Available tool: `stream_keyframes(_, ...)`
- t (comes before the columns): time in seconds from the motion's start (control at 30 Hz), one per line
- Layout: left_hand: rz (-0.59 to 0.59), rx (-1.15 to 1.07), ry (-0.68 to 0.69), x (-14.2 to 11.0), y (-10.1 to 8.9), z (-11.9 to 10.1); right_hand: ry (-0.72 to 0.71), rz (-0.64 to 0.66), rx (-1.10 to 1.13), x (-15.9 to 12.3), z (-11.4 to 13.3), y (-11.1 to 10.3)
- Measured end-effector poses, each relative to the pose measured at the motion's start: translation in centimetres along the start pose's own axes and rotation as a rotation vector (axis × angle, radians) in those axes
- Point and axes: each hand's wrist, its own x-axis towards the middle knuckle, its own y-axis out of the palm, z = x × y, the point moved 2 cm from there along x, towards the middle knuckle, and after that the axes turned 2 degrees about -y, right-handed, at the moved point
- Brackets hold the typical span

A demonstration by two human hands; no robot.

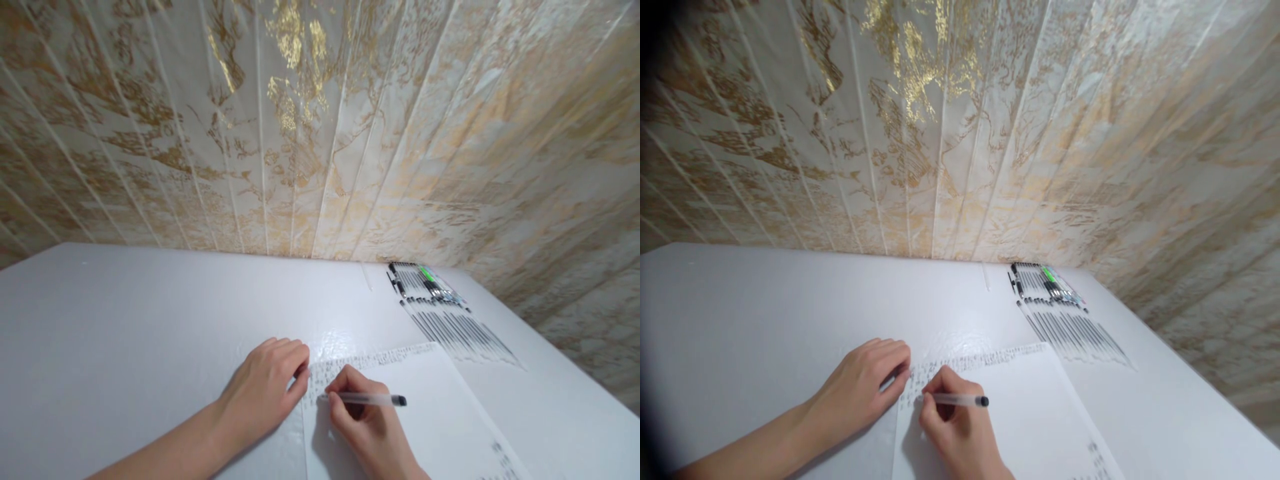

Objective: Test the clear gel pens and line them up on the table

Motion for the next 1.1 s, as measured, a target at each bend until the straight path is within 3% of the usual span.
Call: stream_keyframes(1.1,0.027,-0.001,-0.014,-0.14,-0.02,-0.06,-0.06,-0.022,0.021,-0.12,0.01,0.07)
